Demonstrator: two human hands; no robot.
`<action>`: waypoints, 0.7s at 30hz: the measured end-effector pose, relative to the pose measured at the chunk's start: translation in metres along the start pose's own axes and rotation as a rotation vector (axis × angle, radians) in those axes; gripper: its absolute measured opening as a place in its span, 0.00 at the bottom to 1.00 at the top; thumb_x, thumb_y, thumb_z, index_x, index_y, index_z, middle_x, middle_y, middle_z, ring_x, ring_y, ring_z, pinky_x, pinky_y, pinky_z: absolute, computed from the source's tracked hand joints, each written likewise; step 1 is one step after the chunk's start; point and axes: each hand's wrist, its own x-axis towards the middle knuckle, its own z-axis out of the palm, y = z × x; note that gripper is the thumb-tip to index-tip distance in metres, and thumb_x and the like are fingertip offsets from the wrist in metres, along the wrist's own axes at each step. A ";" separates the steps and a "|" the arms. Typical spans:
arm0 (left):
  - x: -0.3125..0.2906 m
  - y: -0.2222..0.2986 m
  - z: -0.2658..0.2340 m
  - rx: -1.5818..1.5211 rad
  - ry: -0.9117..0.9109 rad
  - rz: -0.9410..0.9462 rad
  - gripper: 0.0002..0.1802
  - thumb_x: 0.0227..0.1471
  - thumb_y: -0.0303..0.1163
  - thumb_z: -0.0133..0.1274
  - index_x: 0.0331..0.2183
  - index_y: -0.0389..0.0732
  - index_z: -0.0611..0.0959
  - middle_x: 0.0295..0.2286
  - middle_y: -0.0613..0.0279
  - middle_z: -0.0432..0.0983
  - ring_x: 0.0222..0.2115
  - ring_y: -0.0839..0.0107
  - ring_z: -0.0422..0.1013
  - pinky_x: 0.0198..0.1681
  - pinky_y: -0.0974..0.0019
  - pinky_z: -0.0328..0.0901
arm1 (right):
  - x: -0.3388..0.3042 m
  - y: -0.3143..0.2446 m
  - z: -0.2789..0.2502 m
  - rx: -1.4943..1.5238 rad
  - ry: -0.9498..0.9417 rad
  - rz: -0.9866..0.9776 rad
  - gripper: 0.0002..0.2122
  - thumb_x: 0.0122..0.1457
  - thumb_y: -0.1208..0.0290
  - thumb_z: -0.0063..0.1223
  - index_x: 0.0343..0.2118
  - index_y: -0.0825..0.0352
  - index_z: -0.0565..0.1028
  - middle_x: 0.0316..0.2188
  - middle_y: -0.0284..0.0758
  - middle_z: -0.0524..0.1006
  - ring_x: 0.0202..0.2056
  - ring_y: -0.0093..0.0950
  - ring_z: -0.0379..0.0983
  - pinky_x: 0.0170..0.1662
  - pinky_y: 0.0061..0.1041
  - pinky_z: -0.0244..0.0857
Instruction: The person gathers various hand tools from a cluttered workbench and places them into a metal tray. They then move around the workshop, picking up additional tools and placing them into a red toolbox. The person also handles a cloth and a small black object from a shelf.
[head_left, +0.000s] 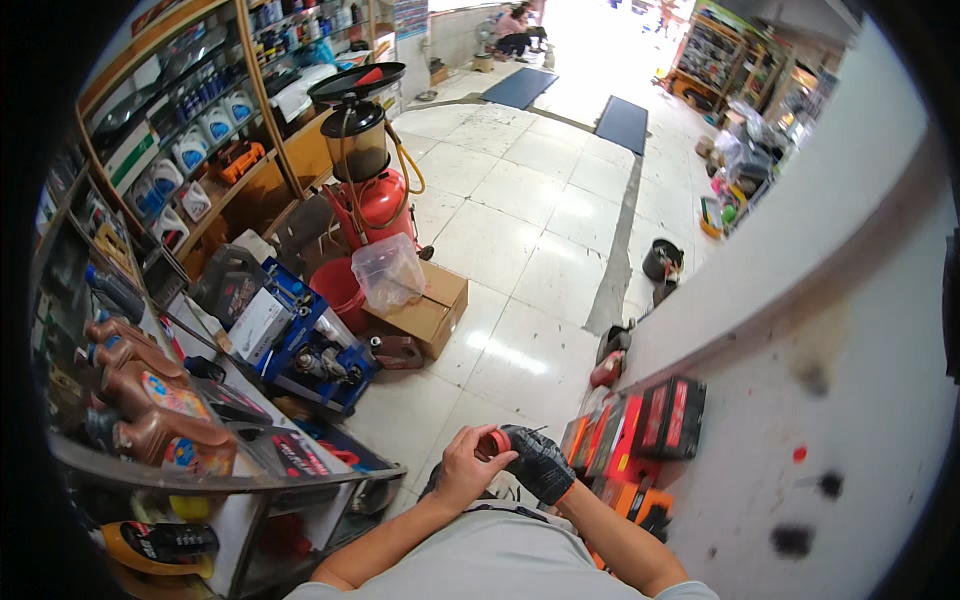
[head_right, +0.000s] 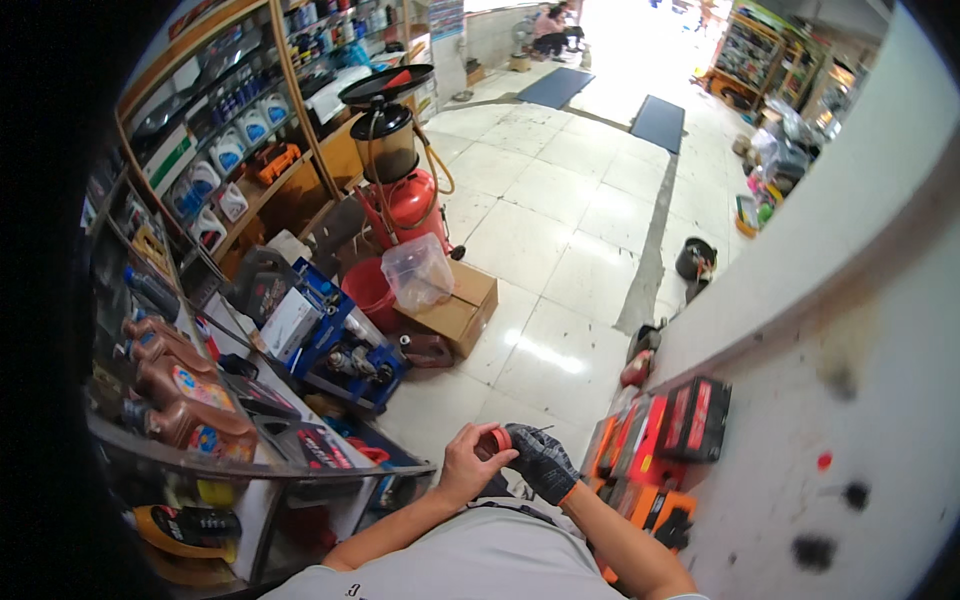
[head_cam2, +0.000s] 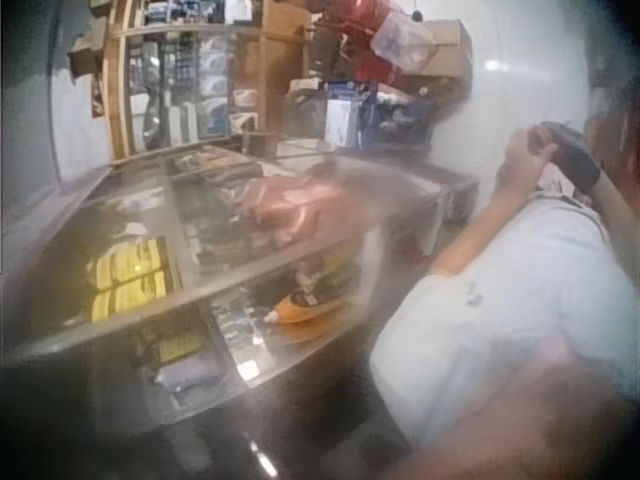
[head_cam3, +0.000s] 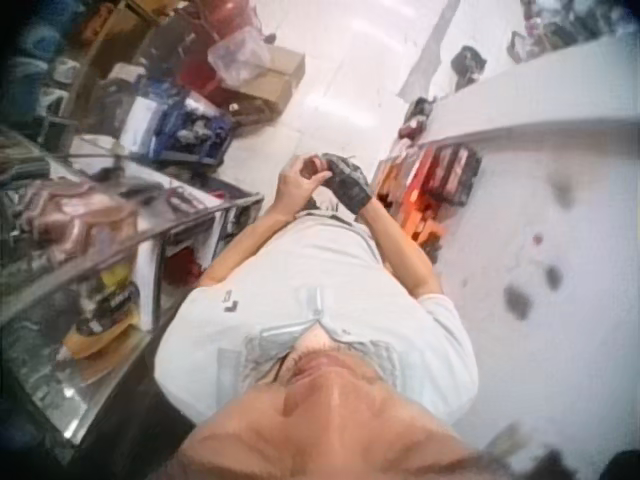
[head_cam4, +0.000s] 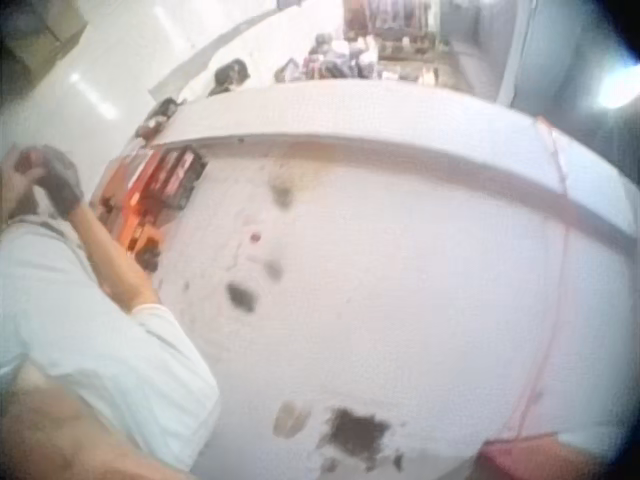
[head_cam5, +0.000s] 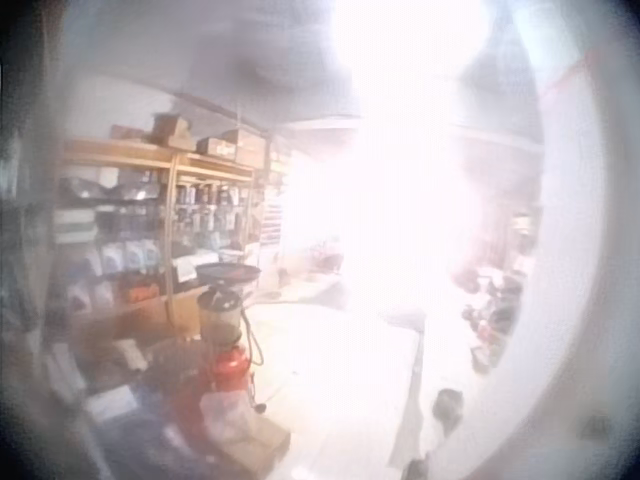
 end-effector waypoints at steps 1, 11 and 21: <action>0.025 0.003 0.011 -0.002 -0.030 -0.043 0.27 0.41 0.35 0.73 0.42 0.35 0.81 0.32 0.54 0.77 0.31 0.61 0.76 0.36 0.63 0.71 | 0.022 0.010 -0.018 0.016 -0.037 0.057 0.17 0.55 0.74 0.62 0.49 0.64 0.76 0.44 0.39 0.79 0.46 0.36 0.76 0.50 0.29 0.71; 0.366 -0.068 0.126 -0.132 -0.030 -0.006 0.26 0.43 0.38 0.72 0.43 0.38 0.82 0.31 0.55 0.76 0.28 0.65 0.76 0.33 0.66 0.72 | 0.302 0.175 -0.188 -0.170 0.017 0.107 0.16 0.56 0.70 0.62 0.48 0.65 0.78 0.45 0.37 0.79 0.46 0.33 0.77 0.50 0.30 0.72; 0.721 -0.099 0.206 -0.091 -0.278 0.047 0.30 0.47 0.48 0.68 0.43 0.35 0.80 0.37 0.48 0.79 0.39 0.52 0.76 0.42 0.58 0.71 | 0.558 0.322 -0.340 0.043 0.220 0.312 0.12 0.62 0.68 0.56 0.46 0.66 0.78 0.41 0.36 0.80 0.40 0.27 0.77 0.41 0.26 0.74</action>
